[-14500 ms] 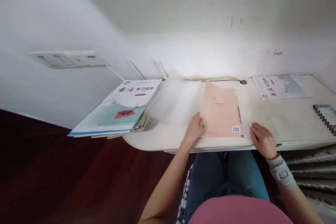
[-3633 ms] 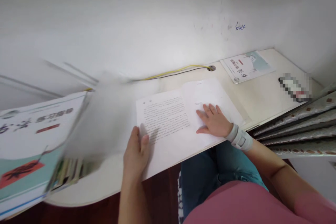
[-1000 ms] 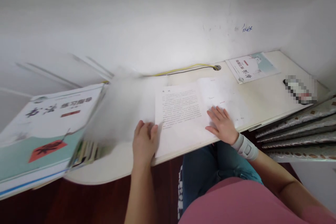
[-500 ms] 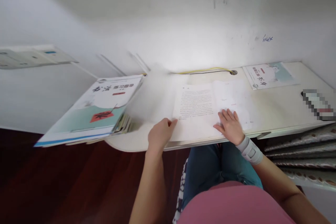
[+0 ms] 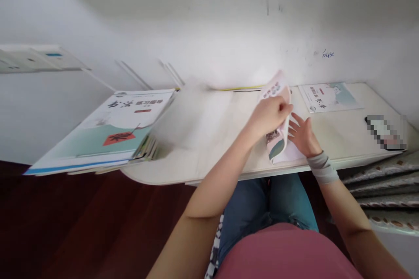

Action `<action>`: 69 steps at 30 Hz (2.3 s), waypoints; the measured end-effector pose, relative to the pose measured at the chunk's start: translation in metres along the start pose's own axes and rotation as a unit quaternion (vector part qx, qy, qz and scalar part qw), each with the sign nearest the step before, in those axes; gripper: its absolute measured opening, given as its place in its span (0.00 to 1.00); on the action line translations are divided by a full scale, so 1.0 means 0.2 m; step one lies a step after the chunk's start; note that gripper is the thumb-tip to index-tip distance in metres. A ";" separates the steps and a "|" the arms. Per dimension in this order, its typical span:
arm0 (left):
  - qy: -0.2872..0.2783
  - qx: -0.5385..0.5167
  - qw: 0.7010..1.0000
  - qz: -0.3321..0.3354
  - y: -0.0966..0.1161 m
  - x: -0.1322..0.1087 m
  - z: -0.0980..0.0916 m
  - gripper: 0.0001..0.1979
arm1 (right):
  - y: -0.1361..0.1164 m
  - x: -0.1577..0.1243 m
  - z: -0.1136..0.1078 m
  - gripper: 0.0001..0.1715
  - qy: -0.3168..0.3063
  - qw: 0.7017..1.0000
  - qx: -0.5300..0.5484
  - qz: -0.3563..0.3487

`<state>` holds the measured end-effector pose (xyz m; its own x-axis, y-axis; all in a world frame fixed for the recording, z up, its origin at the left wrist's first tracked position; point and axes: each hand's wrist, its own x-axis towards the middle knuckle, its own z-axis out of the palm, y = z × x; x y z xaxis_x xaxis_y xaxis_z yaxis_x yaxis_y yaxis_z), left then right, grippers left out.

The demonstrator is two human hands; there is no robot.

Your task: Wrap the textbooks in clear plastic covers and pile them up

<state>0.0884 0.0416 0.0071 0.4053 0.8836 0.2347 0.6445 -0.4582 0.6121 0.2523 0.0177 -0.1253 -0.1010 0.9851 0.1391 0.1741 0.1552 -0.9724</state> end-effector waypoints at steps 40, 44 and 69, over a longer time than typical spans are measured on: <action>0.038 0.175 0.984 0.013 -0.71 -0.51 0.56 0.30 | 0.38 -0.13 -0.37 0.36 0.120 0.920 -0.372 -0.033; 0.035 0.167 0.985 0.010 -0.69 -0.51 0.58 0.30 | 0.28 -0.14 -0.37 0.37 0.099 0.957 -0.273 -0.025; 0.026 0.285 0.951 -0.119 -0.91 -0.63 0.22 0.32 | 0.01 -0.01 0.59 0.31 -0.151 0.794 -0.561 -0.179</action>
<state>-0.0502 0.0099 -0.1674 0.1820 0.9655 0.1864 0.9663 -0.2107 0.1477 0.1363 0.0075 -0.1487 -0.5422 0.8262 0.1531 0.8267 0.5571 -0.0789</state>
